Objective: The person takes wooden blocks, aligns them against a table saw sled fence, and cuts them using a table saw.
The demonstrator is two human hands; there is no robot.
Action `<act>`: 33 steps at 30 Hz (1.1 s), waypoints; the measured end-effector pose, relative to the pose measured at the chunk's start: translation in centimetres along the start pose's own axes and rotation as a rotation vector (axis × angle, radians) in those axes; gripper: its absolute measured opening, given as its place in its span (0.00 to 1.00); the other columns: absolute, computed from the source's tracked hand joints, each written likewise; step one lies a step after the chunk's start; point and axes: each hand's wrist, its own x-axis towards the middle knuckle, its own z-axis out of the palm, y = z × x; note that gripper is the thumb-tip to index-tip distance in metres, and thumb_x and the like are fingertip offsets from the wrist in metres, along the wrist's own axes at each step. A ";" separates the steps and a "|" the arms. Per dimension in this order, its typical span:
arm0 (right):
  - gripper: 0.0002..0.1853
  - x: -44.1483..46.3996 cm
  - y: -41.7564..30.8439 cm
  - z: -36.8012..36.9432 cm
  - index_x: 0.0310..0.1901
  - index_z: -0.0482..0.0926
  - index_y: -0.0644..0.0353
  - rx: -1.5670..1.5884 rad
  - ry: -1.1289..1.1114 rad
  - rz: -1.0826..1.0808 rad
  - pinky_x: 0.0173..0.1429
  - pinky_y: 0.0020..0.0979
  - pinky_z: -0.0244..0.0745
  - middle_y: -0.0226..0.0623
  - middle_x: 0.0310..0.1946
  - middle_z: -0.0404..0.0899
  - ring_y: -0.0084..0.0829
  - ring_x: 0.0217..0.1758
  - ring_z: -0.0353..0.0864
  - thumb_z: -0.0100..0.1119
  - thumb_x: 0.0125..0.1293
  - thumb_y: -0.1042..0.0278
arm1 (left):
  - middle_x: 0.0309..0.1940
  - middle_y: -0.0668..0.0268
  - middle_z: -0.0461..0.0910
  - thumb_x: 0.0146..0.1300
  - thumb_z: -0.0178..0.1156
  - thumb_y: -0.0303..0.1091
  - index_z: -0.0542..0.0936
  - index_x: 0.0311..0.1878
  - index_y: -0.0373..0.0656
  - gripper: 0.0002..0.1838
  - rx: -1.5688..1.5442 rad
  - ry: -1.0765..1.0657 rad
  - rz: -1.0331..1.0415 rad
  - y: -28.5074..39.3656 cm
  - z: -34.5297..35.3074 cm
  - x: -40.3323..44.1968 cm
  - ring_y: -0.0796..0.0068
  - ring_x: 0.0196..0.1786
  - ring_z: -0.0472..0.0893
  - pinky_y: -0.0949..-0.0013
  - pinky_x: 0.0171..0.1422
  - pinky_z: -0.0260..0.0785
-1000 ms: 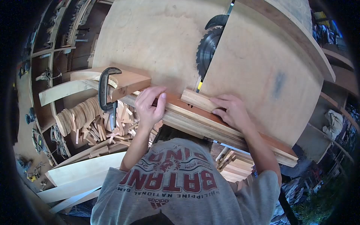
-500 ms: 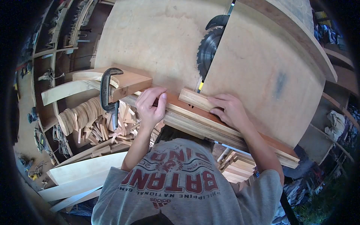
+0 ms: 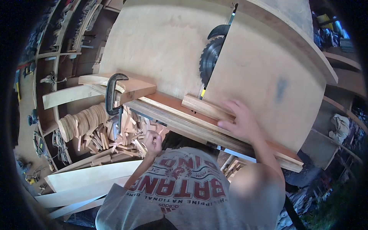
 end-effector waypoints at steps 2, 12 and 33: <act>0.46 -2.0 -1.6 0.0 0.71 0.76 0.59 0.009 -0.088 0.030 0.77 0.55 0.68 0.54 0.70 0.75 0.55 0.74 0.73 0.82 0.53 0.46 | 0.40 0.63 0.84 0.74 0.63 0.48 0.84 0.50 0.42 0.18 -0.191 -0.151 -0.925 -6.1 1.6 -5.4 0.62 0.48 0.82 0.57 0.58 0.72; 0.44 -3.6 -4.9 5.2 0.63 0.75 0.57 -0.467 -0.010 0.137 0.80 0.54 0.63 0.53 0.71 0.70 0.54 0.79 0.66 0.77 0.37 0.64 | 0.75 0.56 0.72 0.76 0.47 0.67 0.69 0.78 0.47 0.40 -1.389 0.147 -1.469 -12.9 11.3 5.1 0.58 0.76 0.71 0.49 0.80 0.61; 0.44 -3.7 -3.7 6.3 0.62 0.78 0.49 -0.527 0.018 0.112 0.77 0.51 0.69 0.44 0.67 0.78 0.48 0.72 0.77 0.78 0.33 0.59 | 0.64 0.53 0.80 0.71 0.64 0.45 0.78 0.68 0.39 0.27 -0.279 -0.089 -0.397 -4.1 -0.4 1.1 0.56 0.66 0.77 0.49 0.72 0.66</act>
